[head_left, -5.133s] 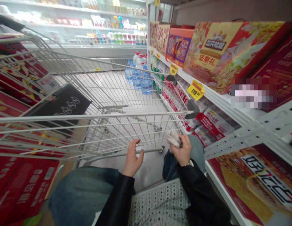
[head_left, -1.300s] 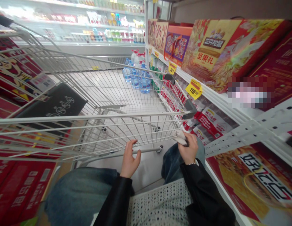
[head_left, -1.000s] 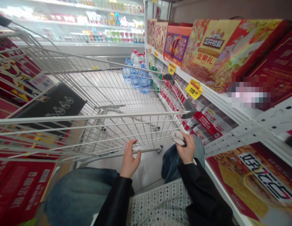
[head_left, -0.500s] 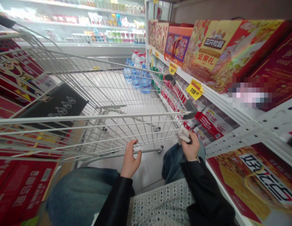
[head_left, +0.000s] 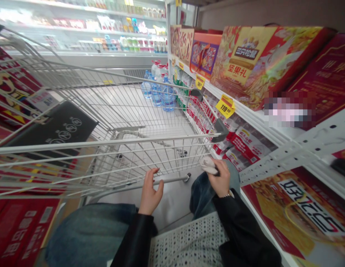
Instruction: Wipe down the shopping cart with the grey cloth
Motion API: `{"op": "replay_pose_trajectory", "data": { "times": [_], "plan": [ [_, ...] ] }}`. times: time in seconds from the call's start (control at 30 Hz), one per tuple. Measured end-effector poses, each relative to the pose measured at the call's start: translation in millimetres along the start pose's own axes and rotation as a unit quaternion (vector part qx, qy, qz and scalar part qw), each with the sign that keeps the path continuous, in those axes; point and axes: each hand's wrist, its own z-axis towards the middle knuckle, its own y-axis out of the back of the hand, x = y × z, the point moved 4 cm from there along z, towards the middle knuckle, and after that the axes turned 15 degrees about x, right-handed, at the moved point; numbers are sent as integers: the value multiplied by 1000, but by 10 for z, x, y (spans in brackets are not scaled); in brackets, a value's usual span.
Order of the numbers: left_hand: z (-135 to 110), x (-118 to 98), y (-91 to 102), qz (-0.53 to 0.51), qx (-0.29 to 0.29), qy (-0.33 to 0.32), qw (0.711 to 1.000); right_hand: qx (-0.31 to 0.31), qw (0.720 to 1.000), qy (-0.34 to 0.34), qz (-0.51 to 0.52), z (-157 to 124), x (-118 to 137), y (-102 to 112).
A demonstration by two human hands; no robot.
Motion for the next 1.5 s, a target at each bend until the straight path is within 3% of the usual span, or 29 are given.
{"op": "replay_pose_trajectory", "data": {
  "times": [0.1,0.23,0.57,0.8,0.97,1.2,1.5],
  "plan": [
    [-2,8,3,-1,1,0,1000,12,1000,17,1,-46,125,-74],
    [0,17,4,-1,4,-2,1000,-22,1000,11,-1,19,202,-56],
    [12,40,-12,-1,1,-8,1000,-25,999,35,-4,-44,165,-169],
    [17,26,2,-1,-4,-8,1000,-44,999,28,4,59,235,-109],
    [18,40,2,0,-5,-8,1000,-28,999,24,9,16,212,-175],
    [23,40,3,1,-3,-11,1000,-22,999,27,16,77,340,-104],
    [38,22,10,-1,-4,-13,1000,-2,999,35,17,53,323,-229]
  ]
}}
